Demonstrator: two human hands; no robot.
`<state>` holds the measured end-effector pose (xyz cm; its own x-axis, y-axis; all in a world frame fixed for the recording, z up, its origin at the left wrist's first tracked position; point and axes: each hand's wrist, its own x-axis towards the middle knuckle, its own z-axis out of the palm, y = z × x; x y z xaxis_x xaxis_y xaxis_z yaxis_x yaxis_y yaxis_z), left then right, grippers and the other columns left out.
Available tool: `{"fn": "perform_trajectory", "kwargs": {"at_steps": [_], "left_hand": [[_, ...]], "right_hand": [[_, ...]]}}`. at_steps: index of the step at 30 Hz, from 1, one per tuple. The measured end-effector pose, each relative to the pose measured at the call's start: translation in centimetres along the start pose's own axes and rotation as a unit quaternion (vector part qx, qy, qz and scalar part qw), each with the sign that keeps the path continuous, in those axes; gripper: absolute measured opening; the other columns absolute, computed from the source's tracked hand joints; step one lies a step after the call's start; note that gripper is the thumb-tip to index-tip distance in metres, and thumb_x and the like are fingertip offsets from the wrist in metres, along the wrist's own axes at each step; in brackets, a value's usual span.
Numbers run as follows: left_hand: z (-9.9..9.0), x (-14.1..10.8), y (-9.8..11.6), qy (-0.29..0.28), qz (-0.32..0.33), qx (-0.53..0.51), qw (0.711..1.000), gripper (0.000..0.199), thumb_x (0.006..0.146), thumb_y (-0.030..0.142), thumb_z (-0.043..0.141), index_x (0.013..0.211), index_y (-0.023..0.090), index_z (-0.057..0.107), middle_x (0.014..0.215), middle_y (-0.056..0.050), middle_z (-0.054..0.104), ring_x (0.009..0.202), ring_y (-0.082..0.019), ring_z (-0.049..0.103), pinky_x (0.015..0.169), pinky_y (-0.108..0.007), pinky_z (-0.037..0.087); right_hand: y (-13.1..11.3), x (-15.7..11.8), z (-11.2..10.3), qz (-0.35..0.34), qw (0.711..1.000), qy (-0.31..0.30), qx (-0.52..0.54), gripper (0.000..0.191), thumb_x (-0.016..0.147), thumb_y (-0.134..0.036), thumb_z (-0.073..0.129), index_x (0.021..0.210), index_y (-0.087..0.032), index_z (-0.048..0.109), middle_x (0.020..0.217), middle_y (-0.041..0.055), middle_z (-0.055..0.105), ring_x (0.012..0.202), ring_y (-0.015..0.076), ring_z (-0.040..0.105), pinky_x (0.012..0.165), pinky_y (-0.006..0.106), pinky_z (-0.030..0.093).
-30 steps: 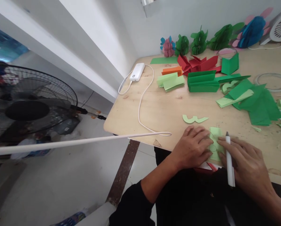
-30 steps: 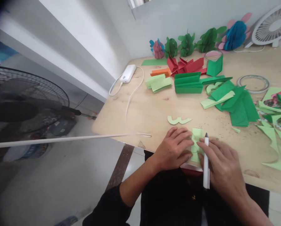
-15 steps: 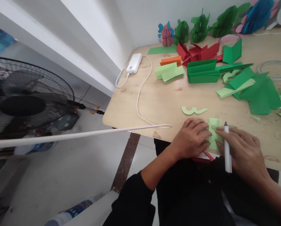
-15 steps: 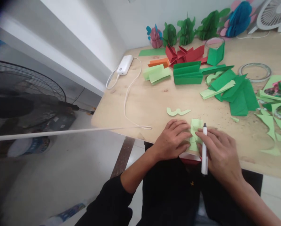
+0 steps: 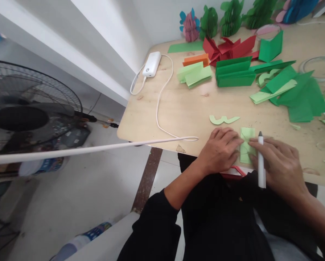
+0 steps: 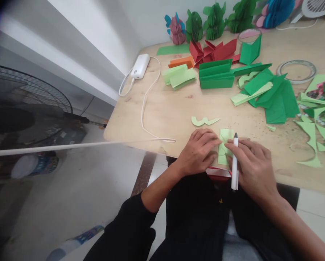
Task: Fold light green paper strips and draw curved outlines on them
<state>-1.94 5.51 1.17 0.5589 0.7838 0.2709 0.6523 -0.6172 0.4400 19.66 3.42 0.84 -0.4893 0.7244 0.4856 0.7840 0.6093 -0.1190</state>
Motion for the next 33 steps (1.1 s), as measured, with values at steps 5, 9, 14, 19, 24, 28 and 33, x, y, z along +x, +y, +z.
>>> {"fn": "perform_trajectory", "kwargs": {"at_steps": [5, 9, 14, 19, 24, 28, 33], "left_hand": [[0.01, 0.12, 0.16, 0.005, -0.006, 0.002, 1.000, 0.036, 0.091, 0.025, 0.048, 0.121, 0.012, 0.064, 0.125, -0.012, 0.062, 0.127, -0.028, 0.049, 0.115, -0.043, 0.034], [0.12, 0.13, 0.03, 0.005, -0.005, -0.001, 1.000, 0.035, 0.091, 0.025, 0.049, 0.120, 0.013, 0.065, 0.124, -0.012, 0.061, 0.126, -0.027, 0.048, 0.115, -0.043, 0.035], [0.13, 0.16, -0.04, 0.004, -0.001, 0.002, 1.000, 0.033, 0.091, 0.025, 0.050, 0.116, 0.014, 0.066, 0.122, -0.011, 0.062, 0.124, -0.027, 0.049, 0.116, -0.042, 0.034], [0.11, 0.16, -0.01, 0.011, 0.002, 0.009, 1.000, 0.032, 0.090, 0.025, 0.050, 0.115, 0.014, 0.066, 0.121, -0.011, 0.062, 0.125, -0.026, 0.048, 0.116, -0.042, 0.034], [0.20, 0.13, -0.05, 0.020, 0.008, 0.013, 1.000, 0.032, 0.090, 0.025, 0.050, 0.115, 0.014, 0.067, 0.120, -0.010, 0.062, 0.123, -0.026, 0.049, 0.115, -0.041, 0.035], [0.19, 0.15, -0.06, 0.024, 0.013, 0.014, 1.000, 0.031, 0.089, 0.024, 0.050, 0.114, 0.013, 0.067, 0.118, -0.010, 0.063, 0.122, -0.026, 0.050, 0.114, -0.041, 0.035], [0.12, 0.17, -0.02, 0.019, 0.010, 0.018, 1.000, 0.029, 0.090, 0.025, 0.051, 0.112, 0.015, 0.067, 0.118, -0.009, 0.063, 0.122, -0.026, 0.050, 0.113, -0.041, 0.036]], "right_hand": [[0.15, -0.12, 0.20, -0.004, 1.000, 0.008, -0.001, 0.032, 0.087, -0.026, 0.060, 0.119, -0.021, 0.060, 0.105, 0.0089, 0.075, 0.108, 0.0245, 0.064, 0.093, 0.038, 0.040], [0.33, -0.14, 0.30, -0.010, 1.000, 0.011, -0.001, 0.032, 0.088, -0.026, 0.059, 0.119, -0.021, 0.060, 0.106, 0.0091, 0.075, 0.108, 0.0248, 0.064, 0.093, 0.038, 0.041], [0.34, -0.17, 0.29, -0.015, 1.000, 0.010, 0.001, 0.033, 0.088, -0.025, 0.059, 0.120, -0.020, 0.060, 0.109, 0.0100, 0.074, 0.108, 0.0247, 0.063, 0.092, 0.038, 0.041], [0.28, -0.15, 0.23, -0.015, 1.000, 0.009, 0.005, 0.033, 0.088, -0.025, 0.058, 0.120, -0.019, 0.061, 0.110, 0.0112, 0.074, 0.108, 0.0250, 0.063, 0.091, 0.039, 0.041], [0.40, -0.30, 0.29, -0.010, 1.000, 0.004, 0.021, 0.034, 0.087, -0.024, 0.059, 0.121, -0.018, 0.063, 0.112, 0.0116, 0.073, 0.109, 0.0252, 0.063, 0.090, 0.039, 0.042], [0.56, -0.52, 0.53, -0.012, 1.000, 0.010, 0.020, 0.035, 0.087, -0.024, 0.059, 0.122, -0.019, 0.062, 0.112, 0.0106, 0.073, 0.110, 0.0258, 0.063, 0.090, 0.040, 0.042], [0.53, -0.66, 0.66, -0.001, 1.000, 0.006, 0.031, 0.037, 0.087, -0.026, 0.058, 0.124, -0.021, 0.061, 0.115, 0.0098, 0.072, 0.111, 0.0246, 0.063, 0.092, 0.040, 0.042]]}}
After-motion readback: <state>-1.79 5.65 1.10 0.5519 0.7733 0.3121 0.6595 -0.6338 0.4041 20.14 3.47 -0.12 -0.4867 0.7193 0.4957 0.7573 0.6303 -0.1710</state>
